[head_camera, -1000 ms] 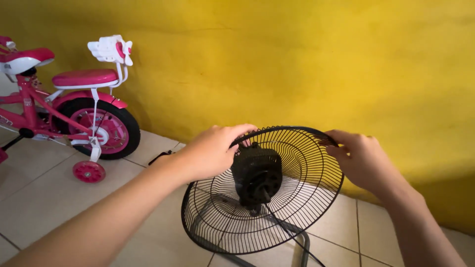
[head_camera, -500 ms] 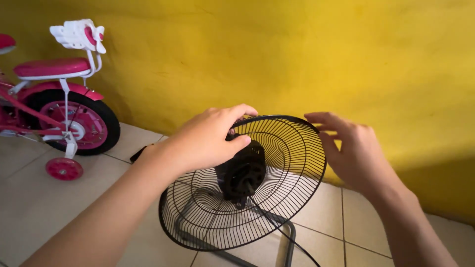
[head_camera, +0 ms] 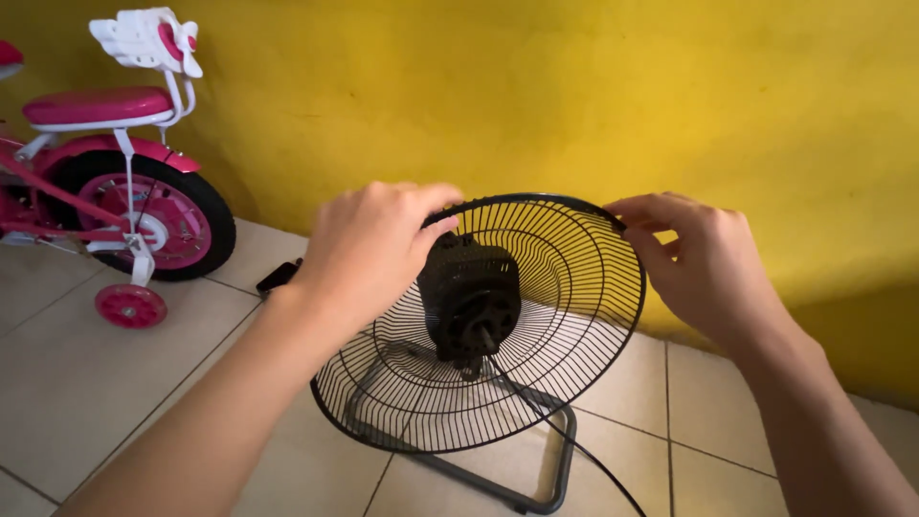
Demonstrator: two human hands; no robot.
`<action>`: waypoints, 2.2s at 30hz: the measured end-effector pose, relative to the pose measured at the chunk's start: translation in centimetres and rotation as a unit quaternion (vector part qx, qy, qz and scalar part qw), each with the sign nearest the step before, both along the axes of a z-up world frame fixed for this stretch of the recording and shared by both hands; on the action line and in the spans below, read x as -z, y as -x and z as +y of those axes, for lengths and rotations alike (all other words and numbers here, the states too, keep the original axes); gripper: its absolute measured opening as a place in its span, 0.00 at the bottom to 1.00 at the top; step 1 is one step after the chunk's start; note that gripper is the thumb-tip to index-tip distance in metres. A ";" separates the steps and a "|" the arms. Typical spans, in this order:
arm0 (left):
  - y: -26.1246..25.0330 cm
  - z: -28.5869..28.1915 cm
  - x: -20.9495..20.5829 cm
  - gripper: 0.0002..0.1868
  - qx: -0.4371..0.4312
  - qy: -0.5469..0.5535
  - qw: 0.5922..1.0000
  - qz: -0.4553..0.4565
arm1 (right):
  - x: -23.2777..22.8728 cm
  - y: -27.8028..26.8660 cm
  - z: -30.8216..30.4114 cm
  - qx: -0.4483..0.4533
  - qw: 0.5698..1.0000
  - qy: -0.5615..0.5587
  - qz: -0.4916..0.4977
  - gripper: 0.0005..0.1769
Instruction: The person assembles a standing fan by attaching the front grille, inserting the fan blades, and securing the rear grille. The person uses a screwdriver to tighten the central nut holding the blades in place.
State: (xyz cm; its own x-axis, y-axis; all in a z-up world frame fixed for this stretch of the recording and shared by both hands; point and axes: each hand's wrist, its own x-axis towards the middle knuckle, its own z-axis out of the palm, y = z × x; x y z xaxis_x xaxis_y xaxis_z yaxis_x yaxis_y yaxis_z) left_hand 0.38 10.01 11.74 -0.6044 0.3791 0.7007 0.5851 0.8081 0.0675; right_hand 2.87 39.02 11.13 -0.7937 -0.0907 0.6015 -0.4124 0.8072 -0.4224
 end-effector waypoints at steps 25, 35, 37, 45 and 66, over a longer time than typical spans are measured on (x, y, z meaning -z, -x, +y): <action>6.0 4.5 1.2 0.09 0.148 -0.047 0.988 -0.001 | -3.5 -3.9 3.6 0.115 0.983 -0.067 -0.123 0.10; 5.6 -0.1 4.2 0.14 0.134 -0.106 0.976 -0.136 | -3.1 -4.3 2.9 0.148 0.972 -0.114 -0.140 0.11; 6.1 -1.1 5.7 0.15 0.135 -0.125 0.972 -0.148 | -2.3 -4.4 3.1 0.122 0.978 -0.126 -0.109 0.13; 7.6 -1.6 9.1 0.13 0.173 -0.222 0.940 -0.192 | 1.5 -3.6 3.5 0.191 0.962 -0.133 -0.140 0.13; -2.1 9.2 2.8 0.25 0.488 -0.190 0.844 0.117 | -3.9 -20.8 -0.4 0.200 0.937 -0.255 -0.133 0.29</action>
State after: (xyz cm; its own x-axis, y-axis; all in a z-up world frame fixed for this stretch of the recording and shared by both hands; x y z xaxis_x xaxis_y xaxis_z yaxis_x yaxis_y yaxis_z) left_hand 2.45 19.25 8.97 0.0376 0.3364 0.9410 0.9926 -0.1211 0.0036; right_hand 23.70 38.59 14.99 -0.9415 0.0242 0.3361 0.0309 0.9994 0.0144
